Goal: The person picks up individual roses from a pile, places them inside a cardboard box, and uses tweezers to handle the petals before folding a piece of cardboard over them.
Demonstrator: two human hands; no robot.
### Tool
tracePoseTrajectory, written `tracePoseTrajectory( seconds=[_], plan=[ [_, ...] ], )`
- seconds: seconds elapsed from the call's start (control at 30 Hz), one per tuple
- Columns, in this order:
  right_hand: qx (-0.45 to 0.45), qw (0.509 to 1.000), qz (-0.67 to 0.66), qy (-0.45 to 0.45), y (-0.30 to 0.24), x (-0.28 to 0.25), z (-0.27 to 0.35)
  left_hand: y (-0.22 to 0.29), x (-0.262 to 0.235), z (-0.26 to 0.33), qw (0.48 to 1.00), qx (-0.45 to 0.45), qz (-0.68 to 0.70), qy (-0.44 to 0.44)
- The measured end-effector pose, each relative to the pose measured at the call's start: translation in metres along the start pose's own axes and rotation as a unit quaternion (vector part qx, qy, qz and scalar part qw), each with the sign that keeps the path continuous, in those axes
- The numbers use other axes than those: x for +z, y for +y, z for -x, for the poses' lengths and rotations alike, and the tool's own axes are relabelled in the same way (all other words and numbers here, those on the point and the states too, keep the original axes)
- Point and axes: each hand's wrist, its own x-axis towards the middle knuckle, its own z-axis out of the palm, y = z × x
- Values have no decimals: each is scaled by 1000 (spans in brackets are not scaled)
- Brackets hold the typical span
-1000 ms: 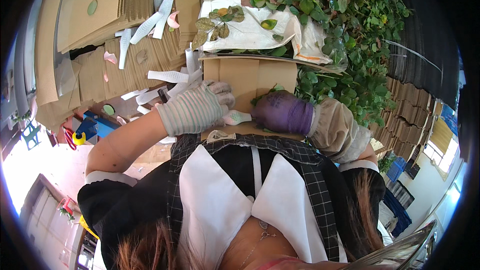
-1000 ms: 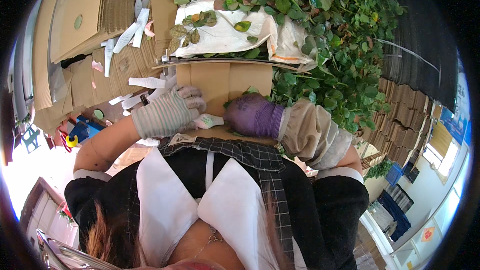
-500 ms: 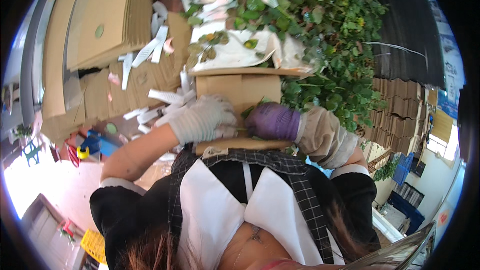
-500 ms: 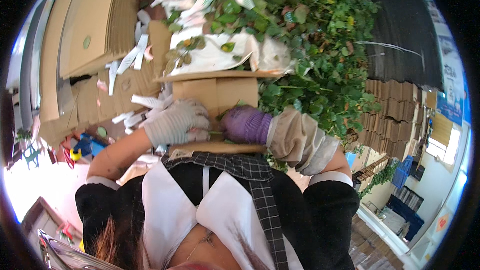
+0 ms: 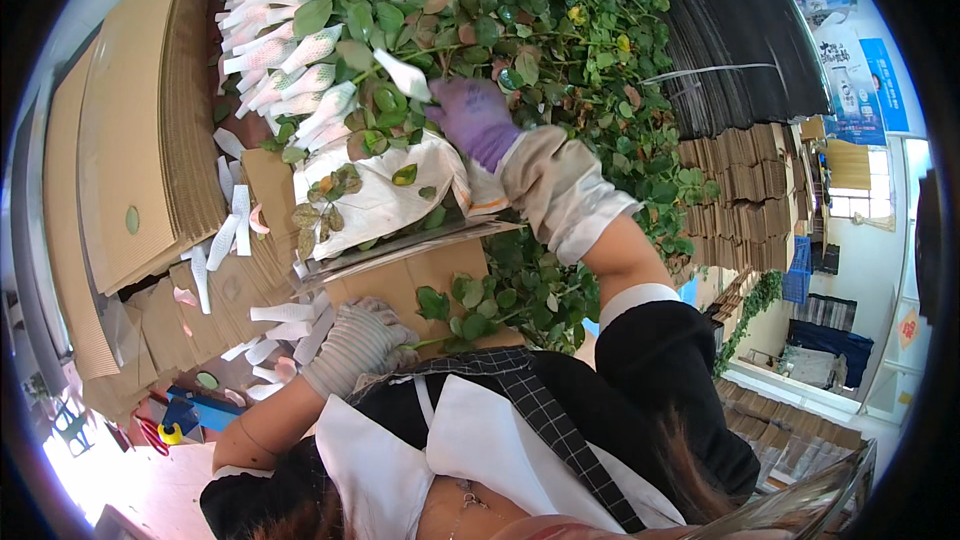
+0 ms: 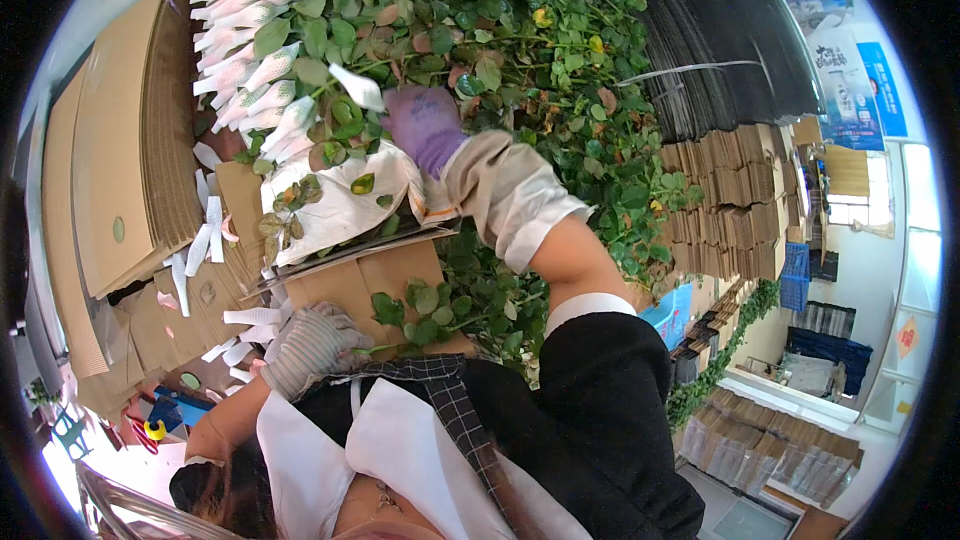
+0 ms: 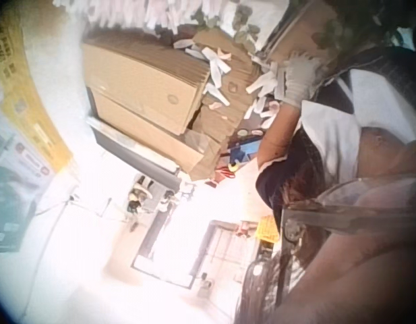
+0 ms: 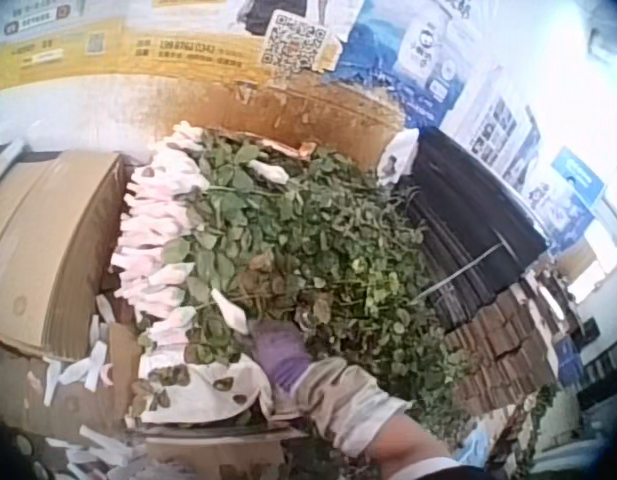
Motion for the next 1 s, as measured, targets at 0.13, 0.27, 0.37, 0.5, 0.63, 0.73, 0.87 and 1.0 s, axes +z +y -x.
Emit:
tracePoseTrajectory(
  seconds=[0.13,0.27,0.37,0.5,0.63,0.73,0.87,1.0],
  plan=[
    [-93,978,-151,114,-6,-14,47,5,-3,3,998,-55,-20,-31],
    [-180,918,-249,252,-6,-66,129,0,-1,10,999,-29,6,32],
    [-237,875,-285,312,9,-72,170,5,-8,13,998,-11,33,59],
    [-236,848,-344,326,23,-73,199,13,-19,16,997,-11,55,48],
    [-238,807,-372,391,18,-86,212,16,-16,18,998,-16,35,55],
    [-274,821,-345,363,28,-87,212,11,-6,18,998,-15,10,56],
    [-39,958,-85,273,81,-149,207,20,-17,22,996,2,-11,84],
    [-51,907,-89,409,90,-266,246,22,-29,26,991,-89,49,-90]
  ],
)
